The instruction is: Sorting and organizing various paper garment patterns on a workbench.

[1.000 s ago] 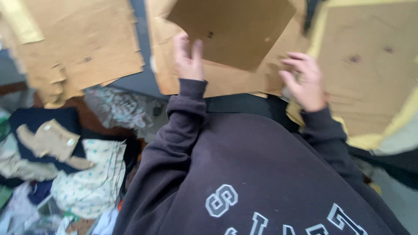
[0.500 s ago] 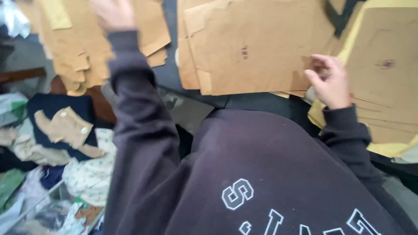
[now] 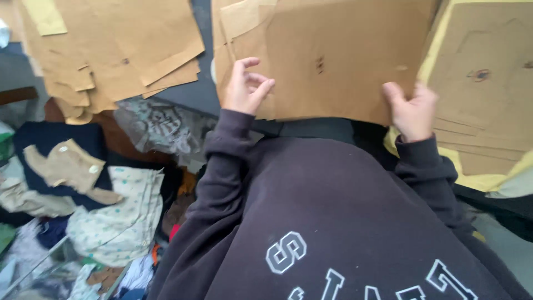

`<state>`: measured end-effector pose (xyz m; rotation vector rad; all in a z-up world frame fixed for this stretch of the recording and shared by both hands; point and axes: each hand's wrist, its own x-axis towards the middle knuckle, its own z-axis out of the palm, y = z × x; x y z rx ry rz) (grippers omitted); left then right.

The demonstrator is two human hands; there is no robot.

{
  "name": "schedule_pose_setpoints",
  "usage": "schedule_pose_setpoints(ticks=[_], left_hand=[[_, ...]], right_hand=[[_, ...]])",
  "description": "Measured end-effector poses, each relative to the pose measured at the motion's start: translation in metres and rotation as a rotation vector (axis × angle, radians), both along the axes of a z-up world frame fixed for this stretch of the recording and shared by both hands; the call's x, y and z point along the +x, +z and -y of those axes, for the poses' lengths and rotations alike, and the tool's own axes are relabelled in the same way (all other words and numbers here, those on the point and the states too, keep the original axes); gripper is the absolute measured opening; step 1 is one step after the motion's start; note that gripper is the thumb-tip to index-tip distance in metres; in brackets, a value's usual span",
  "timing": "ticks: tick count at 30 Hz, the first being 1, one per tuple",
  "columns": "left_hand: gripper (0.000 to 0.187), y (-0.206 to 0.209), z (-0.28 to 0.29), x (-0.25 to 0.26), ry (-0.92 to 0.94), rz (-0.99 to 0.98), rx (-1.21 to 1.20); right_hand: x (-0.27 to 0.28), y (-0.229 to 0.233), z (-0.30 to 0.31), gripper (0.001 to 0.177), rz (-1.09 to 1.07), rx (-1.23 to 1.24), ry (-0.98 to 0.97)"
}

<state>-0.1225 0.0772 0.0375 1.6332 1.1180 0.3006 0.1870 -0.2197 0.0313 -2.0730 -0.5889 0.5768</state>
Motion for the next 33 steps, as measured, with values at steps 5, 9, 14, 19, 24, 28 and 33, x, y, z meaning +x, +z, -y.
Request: schedule_pose_setpoints(ticks=[5,9,14,19,24,28,33], left_hand=[[0.038,0.018,0.004,-0.004,0.005,-0.039,0.194],[0.042,0.006,0.016,0.022,-0.045,-0.029,0.174],[0.069,-0.058,0.02,0.073,-0.057,0.095,0.328],[0.121,-0.064,0.025,0.137,0.033,-0.342,0.559],[0.076,-0.103,-0.012,0.115,0.06,-0.021,0.48],[0.041,-0.126,-0.111,-0.018,0.56,0.156,0.511],[0.034,-0.066,-0.147,-0.126,0.998,0.021,0.216]], right_hand=[[0.051,0.028,0.082,0.023,0.142,0.201,-0.432],[0.03,0.067,0.097,0.03,-0.357,0.45,-0.852],[-0.013,0.026,0.124,0.058,-0.907,0.223,-0.542],[-0.043,0.055,0.066,0.058,-0.738,-0.062,-0.074],[-0.02,0.047,0.01,0.02,-0.592,-0.03,0.117],[-0.012,0.034,-0.011,0.014,-0.474,0.011,0.139],[-0.013,0.029,-0.019,0.043,-0.025,-0.084,0.214]])
